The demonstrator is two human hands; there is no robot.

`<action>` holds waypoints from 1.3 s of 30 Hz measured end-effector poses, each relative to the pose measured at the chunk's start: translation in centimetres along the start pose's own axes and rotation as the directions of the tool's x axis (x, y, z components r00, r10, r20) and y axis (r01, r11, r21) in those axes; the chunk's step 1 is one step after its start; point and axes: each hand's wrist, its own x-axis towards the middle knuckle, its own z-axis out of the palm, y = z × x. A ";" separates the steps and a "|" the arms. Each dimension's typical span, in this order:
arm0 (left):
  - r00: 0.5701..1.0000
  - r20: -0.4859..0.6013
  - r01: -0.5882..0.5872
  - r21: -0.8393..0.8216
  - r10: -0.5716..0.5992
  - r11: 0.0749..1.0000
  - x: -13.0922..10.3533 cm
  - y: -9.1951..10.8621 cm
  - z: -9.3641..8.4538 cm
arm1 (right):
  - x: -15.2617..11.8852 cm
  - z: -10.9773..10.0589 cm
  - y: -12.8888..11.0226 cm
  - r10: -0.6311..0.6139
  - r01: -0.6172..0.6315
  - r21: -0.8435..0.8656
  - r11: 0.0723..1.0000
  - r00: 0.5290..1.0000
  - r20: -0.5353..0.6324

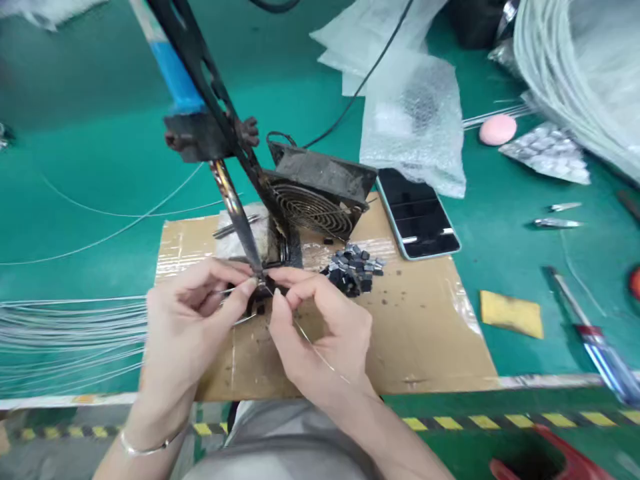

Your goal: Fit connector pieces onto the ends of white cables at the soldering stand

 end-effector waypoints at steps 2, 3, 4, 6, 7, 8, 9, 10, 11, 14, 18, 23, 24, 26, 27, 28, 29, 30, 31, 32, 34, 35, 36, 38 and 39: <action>1.000 0.005 -0.009 -0.003 0.009 1.000 -0.1 0.0 0.0 | 0.0 0.2 0.2 -0.016 0.016 -0.008 1.000 1.000 -0.016; 1.000 0.006 -0.011 -0.003 0.011 1.000 -0.1 0.0 0.1 | 0.0 0.3 0.2 -0.023 0.023 -0.013 1.000 1.000 -0.021; 1.000 0.005 -0.012 -0.001 0.012 1.000 -0.1 0.0 0.0 | -0.1 0.3 0.3 -0.029 0.029 -0.018 0.999 0.999 -0.024; 1.000 0.000 -0.008 0.009 0.008 1.000 -0.3 0.0 0.0 | -0.1 0.4 0.2 -0.036 0.036 -0.029 0.999 0.999 -0.024; 1.000 -0.005 -0.008 0.012 0.009 1.000 -0.3 0.0 0.0 | -0.1 0.4 0.2 -0.041 0.040 -0.034 0.999 0.999 -0.021; 1.000 -0.009 -0.010 0.011 0.010 1.000 -0.4 0.1 -0.1 | -0.2 0.4 0.2 -0.045 0.044 -0.038 0.998 0.999 -0.019; 1.000 -0.011 -0.013 0.010 0.013 1.000 -0.4 0.2 -0.1 | -0.2 0.4 0.1 -0.051 0.050 -0.041 0.998 0.998 -0.021; 1.000 -0.011 -0.017 0.008 0.017 1.000 -0.4 0.2 -0.1 | -0.2 0.4 0.1 -0.055 0.054 -0.043 0.998 0.998 -0.023; 1.000 -0.010 -0.019 0.008 0.019 1.000 -0.4 0.3 -0.1 | -0.2 0.4 0.1 -0.061 0.059 -0.045 0.997 0.998 -0.028; 1.000 -0.007 -0.023 0.007 0.023 1.000 -0.3 0.4 -0.1 | -0.2 0.5 0.1 -0.068 0.066 -0.047 0.997 0.997 -0.033; 1.000 -0.011 -0.026 0.002 0.026 1.000 -0.2 0.4 -0.1 | -0.3 0.5 0.2 -0.074 0.072 -0.046 0.996 0.997 -0.033; 1.000 -0.013 -0.018 0.023 0.019 1.000 -0.3 0.2 -0.1 | -0.3 0.5 0.2 -0.071 0.069 -0.046 0.997 0.997 -0.026; 1.000 -0.011 -0.020 0.023 0.020 1.000 -0.3 0.1 -0.1 | -0.3 0.5 0.3 -0.073 0.071 -0.048 0.996 0.997 -0.028; 1.000 -0.007 -0.020 0.019 0.020 1.000 -0.3 0.1 -0.1 | -0.3 0.5 0.3 -0.076 0.074 -0.054 0.996 0.997 -0.033; 1.000 -0.005 -0.019 0.017 0.019 1.000 -0.3 0.1 -0.1 | -0.3 0.5 0.3 -0.078 0.076 -0.055 0.996 0.996 -0.034; 1.000 -0.004 -0.017 0.019 0.017 1.000 -0.3 0.1 -0.1 | -0.3 0.5 0.3 -0.078 0.076 -0.054 0.996 0.996 -0.035; 1.000 -0.002 -0.014 0.024 0.015 1.000 -0.3 0.2 -0.1 | -0.3 0.5 0.3 -0.078 0.076 -0.052 0.996 0.996 -0.036; 1.000 -0.001 -0.014 0.028 0.014 1.000 -0.3 0.2 -0.1 | -0.3 0.5 0.3 -0.078 0.076 -0.051 0.996 0.996 -0.035; 1.000 0.001 -0.012 0.032 0.012 0.999 -0.3 0.3 -0.1 | -0.2 0.5 0.3 -0.077 0.075 -0.051 0.996 0.996 -0.035; 1.000 0.004 -0.013 0.033 0.013 0.999 -0.4 0.3 -0.1 | -0.2 0.5 0.3 -0.078 0.076 -0.053 0.996 0.996 -0.035; 1.000 0.004 -0.016 0.026 0.016 1.000 -0.4 0.4 -0.1 | -0.2 0.6 0.2 -0.077 0.075 -0.056 0.996 0.996 -0.035; 1.000 0.002 -0.016 0.020 0.016 1.000 -0.4 0.4 -0.1 | -0.2 0.6 0.2 -0.079 0.077 -0.054 0.996 0.996 -0.037; 1.000 0.001 -0.019 0.014 0.019 1.000 -0.4 0.4 -0.1 | -0.2 0.6 0.2 -0.080 0.078 -0.052 0.996 0.996 -0.039; 1.000 0.001 -0.028 0.001 0.028 1.000 -0.4 0.4 0.0 | -0.2 0.7 0.2 -0.084 0.082 -0.051 0.995 0.995 -0.048; 0.999 0.002 -0.032 -0.004 0.032 0.999 -0.4 0.4 0.0 | -0.2 0.7 0.2 -0.085 0.083 -0.052 0.995 0.995 -0.051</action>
